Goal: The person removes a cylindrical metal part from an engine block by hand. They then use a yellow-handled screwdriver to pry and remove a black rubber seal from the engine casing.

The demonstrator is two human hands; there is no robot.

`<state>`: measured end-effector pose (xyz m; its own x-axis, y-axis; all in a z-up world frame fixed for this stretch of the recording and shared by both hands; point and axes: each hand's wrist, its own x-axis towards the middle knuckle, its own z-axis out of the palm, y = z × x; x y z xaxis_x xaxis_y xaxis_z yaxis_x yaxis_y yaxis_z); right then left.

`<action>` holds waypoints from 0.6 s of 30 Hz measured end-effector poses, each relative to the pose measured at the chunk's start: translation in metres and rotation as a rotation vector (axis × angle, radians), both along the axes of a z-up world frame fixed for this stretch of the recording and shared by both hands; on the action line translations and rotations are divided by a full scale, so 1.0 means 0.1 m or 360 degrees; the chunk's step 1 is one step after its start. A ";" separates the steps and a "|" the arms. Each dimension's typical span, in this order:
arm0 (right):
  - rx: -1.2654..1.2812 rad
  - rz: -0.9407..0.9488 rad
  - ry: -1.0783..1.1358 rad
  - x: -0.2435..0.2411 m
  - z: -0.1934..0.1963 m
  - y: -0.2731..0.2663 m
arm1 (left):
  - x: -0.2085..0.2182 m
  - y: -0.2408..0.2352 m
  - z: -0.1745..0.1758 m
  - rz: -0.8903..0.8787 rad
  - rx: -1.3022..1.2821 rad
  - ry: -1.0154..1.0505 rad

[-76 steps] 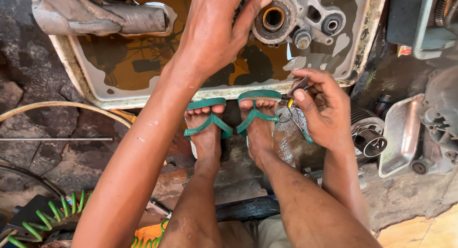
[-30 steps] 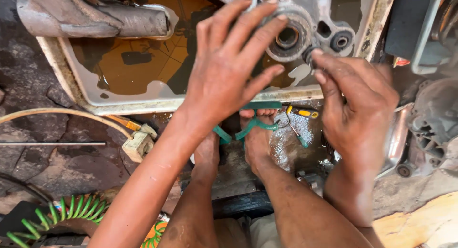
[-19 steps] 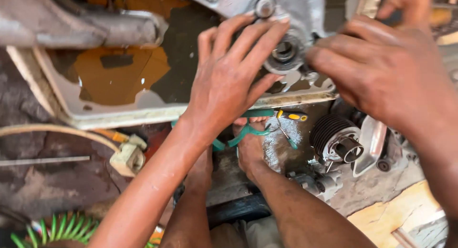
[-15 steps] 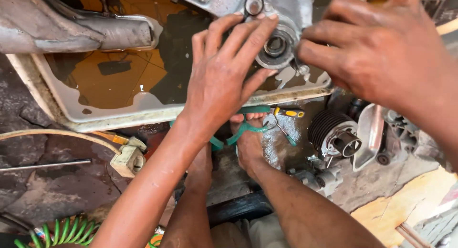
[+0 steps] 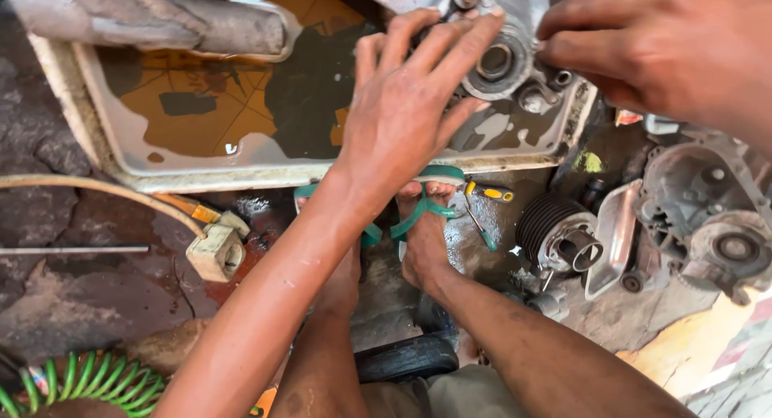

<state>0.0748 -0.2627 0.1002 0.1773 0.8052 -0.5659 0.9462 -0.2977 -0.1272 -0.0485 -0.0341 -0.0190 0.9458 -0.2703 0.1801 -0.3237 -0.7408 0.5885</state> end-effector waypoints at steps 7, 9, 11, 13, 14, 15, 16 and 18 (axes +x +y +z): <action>0.0059 0.0143 -0.0269 -0.03 -0.12 -0.20 | -0.01 0.01 0.01 -0.0057 0.0049 0.0015; -0.0003 0.0198 -0.0322 -0.04 -0.15 -0.24 | -0.01 0.01 0.02 -0.0055 0.0031 0.0019; 0.0119 0.0113 -0.0178 -0.05 -0.19 -0.26 | -0.02 0.01 0.01 -0.0043 0.0071 0.0010; 0.0183 -0.0048 -0.0058 -0.06 -0.04 -0.18 | -0.03 -0.01 -0.04 -0.0037 0.0089 0.0003; 0.0247 -0.0218 0.0068 -0.08 0.03 -0.14 | -0.05 -0.03 -0.07 -0.0041 0.0109 0.0004; 0.0246 -0.0210 0.0073 -0.09 0.01 -0.16 | -0.06 -0.04 -0.08 -0.0033 0.0108 0.0008; 0.0211 -0.0141 -0.0013 -0.10 -0.02 -0.18 | -0.07 -0.04 -0.10 -0.0028 0.0117 0.0001; 0.0179 -0.0069 -0.0103 -0.10 -0.06 -0.21 | -0.07 -0.06 -0.12 -0.0021 0.0130 -0.0012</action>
